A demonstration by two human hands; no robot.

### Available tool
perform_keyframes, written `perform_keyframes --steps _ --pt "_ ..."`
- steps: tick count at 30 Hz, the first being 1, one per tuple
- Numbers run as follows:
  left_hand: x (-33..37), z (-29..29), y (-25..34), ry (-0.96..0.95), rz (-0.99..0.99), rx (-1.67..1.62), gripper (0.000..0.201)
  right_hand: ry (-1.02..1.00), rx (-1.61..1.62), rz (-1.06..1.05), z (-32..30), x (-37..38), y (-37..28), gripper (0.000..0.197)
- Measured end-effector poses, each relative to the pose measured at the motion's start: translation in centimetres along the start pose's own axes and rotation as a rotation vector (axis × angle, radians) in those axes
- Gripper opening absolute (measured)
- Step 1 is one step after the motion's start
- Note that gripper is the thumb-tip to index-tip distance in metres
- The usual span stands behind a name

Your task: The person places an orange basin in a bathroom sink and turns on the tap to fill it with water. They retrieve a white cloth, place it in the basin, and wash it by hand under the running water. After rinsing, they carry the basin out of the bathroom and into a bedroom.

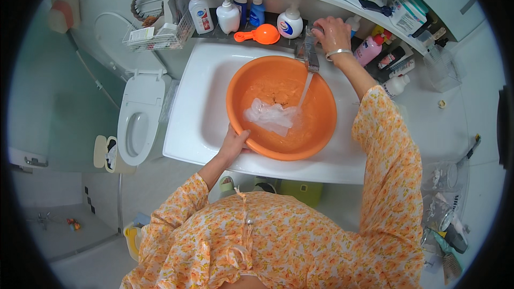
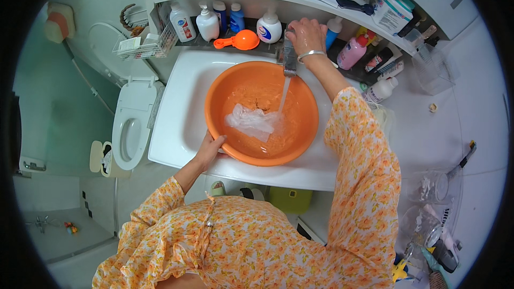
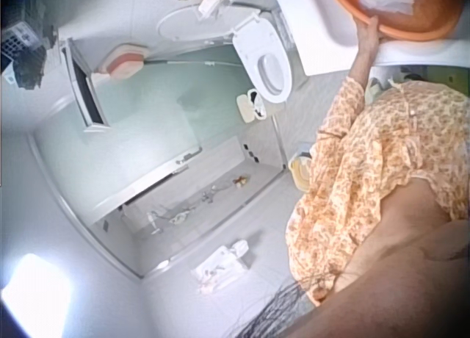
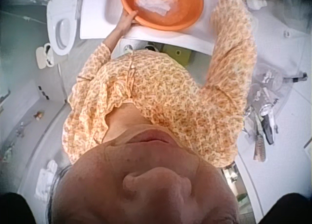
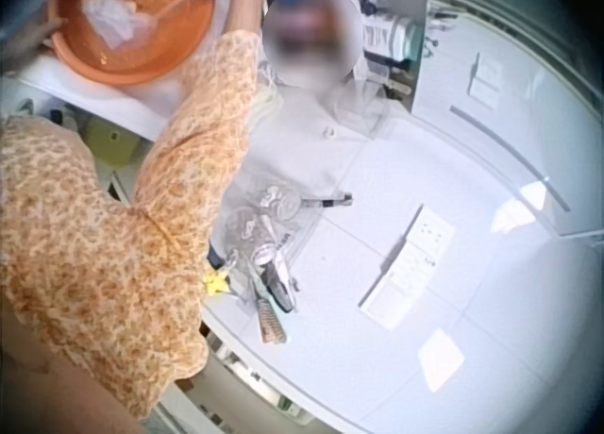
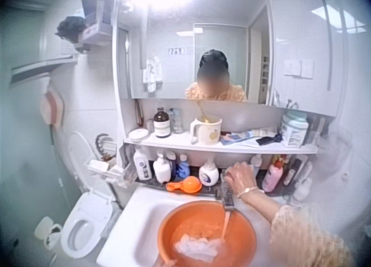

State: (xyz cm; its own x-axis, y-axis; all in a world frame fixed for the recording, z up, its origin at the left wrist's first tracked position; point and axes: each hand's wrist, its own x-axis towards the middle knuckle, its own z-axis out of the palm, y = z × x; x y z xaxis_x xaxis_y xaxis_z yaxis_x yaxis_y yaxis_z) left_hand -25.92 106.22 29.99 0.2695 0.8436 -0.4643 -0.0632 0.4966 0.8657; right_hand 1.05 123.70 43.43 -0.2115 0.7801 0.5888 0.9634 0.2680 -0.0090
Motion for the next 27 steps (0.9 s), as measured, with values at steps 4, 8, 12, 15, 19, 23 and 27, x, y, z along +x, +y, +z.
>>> perform_keyframes --steps 4,8,12,15,19,23,27 --pt "-0.4 0.2 0.6 -0.019 -0.019 -0.026 0.047 -0.059 -0.129 -0.18 0.5 0.6 0.7 0.011" --pt "-0.1 0.1 0.4 -0.026 -0.022 -0.015 0.047 -0.095 -0.204 -0.275 0.9 1.0 0.8 0.011" --pt "-0.4 0.1 0.7 -0.03 -0.027 -0.031 0.046 -0.088 -0.342 -0.381 0.6 0.5 0.9 0.012" --pt "-0.1 -0.1 0.4 -0.034 -0.029 -0.029 0.047 -0.099 -0.352 -0.414 0.0 0.2 1.8 0.01" --pt "-0.3 0.0 0.7 -0.013 -0.034 -0.005 0.046 -0.092 -0.377 -0.421 0.0 -0.3 4.0 0.009" --pt "-0.1 0.0 0.5 -0.02 -0.046 0.007 0.046 -0.105 -0.452 -0.287 -1.0 0.0 8.1 0.008" --pt "0.2 -0.3 0.3 -0.009 -0.055 0.014 0.045 -0.043 -0.334 -0.217 -1.2 -0.5 8.8 0.007"
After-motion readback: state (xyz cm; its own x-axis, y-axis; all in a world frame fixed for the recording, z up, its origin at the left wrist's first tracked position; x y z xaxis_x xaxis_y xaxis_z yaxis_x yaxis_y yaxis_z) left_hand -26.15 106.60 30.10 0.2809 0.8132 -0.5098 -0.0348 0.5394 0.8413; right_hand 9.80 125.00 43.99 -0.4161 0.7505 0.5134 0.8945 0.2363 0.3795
